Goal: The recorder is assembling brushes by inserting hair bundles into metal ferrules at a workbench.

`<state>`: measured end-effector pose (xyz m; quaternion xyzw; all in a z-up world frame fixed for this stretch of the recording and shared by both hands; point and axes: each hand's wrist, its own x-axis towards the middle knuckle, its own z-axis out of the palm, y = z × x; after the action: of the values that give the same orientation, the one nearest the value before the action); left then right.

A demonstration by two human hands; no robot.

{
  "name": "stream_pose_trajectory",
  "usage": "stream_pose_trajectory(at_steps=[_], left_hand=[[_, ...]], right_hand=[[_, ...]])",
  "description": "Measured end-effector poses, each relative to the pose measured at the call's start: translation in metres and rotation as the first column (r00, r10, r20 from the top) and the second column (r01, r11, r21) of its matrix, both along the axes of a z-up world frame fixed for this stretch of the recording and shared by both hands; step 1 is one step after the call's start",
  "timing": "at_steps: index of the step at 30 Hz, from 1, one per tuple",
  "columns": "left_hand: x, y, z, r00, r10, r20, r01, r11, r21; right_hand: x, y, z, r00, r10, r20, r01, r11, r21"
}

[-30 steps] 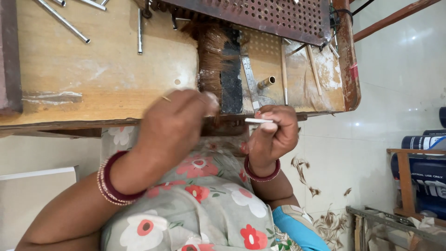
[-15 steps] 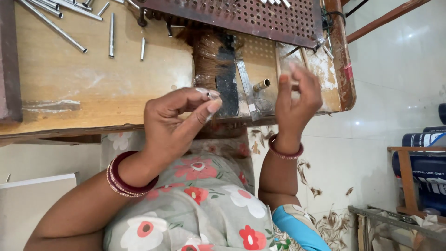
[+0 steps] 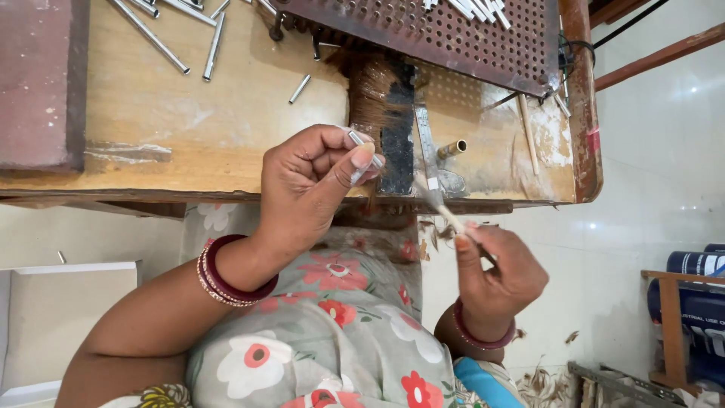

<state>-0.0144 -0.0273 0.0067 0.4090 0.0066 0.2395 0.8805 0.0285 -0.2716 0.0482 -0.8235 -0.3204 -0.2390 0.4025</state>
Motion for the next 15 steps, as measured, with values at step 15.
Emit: stream_pose_trajectory(at_steps=[15], left_hand=[[-0.014,-0.015,0.004,0.999,-0.039,-0.025,0.042,0.990,0.138]], right_hand=[[-0.005,0.011,-0.012,0.998,0.059,0.039,-0.057,0.997,-0.052]])
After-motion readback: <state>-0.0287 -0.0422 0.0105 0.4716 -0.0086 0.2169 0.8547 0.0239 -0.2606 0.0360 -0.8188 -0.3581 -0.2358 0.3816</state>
